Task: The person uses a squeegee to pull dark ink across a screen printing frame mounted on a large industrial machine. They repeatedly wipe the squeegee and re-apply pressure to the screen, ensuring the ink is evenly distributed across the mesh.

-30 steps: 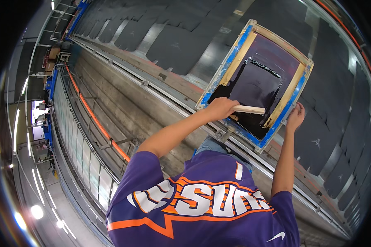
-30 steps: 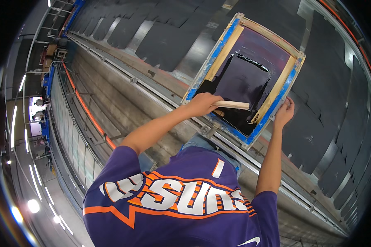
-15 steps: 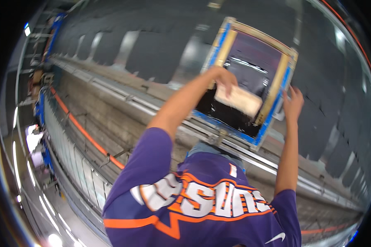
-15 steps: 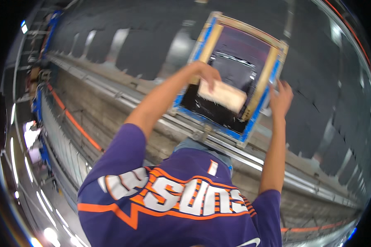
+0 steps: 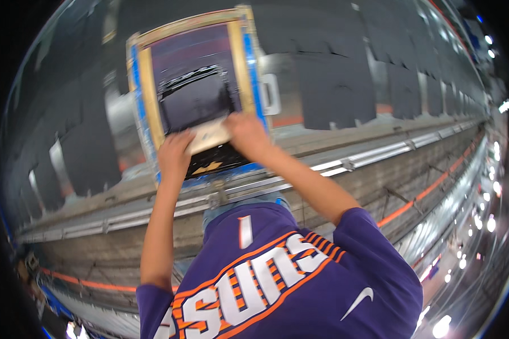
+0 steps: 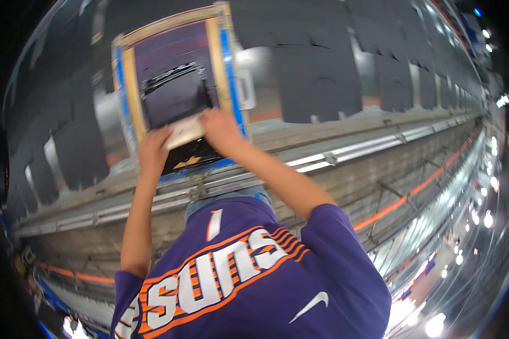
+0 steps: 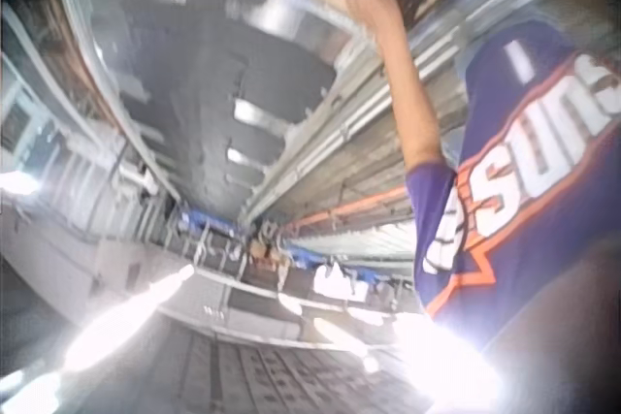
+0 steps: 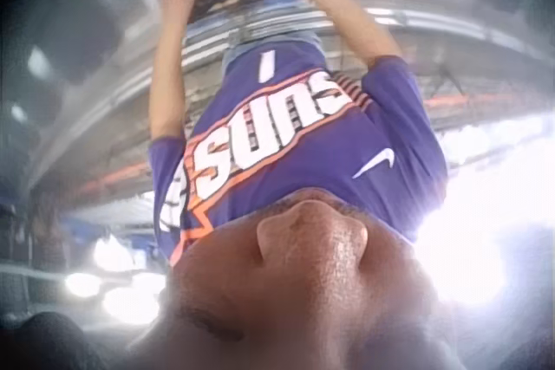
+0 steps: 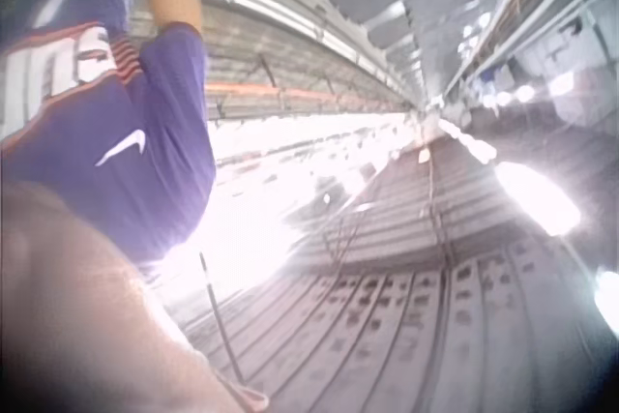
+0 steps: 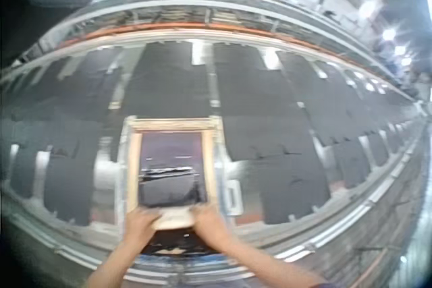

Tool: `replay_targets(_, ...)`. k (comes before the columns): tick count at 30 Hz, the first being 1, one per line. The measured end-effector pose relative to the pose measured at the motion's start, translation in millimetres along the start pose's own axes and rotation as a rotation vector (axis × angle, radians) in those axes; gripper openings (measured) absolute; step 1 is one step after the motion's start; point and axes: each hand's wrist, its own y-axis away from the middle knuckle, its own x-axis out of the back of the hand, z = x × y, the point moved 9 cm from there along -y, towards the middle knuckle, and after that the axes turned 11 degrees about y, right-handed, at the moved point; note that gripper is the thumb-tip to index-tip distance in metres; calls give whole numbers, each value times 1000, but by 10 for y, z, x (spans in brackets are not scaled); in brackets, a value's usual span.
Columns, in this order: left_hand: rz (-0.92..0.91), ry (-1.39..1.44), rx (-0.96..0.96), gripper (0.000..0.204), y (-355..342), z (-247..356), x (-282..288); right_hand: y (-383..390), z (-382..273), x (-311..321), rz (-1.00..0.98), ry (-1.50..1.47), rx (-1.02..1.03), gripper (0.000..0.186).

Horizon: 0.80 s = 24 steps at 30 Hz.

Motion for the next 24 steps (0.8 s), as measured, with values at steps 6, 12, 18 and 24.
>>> replay_targets(6,-161,48,202,48,-200,-153,198,-277,-50,329,43,146,52,22)
replay_targets(12,-147,2,268,44,-1290,-702,265,-1343,397,376,230,126,-49,5)
replay_targets(18,-124,-75,190,47,-345,-358,27,-286,144,118,212,-41,-63,15)
replay_targets(24,-155,17,200,45,132,-66,89,148,-157,242,141,11,13,12)
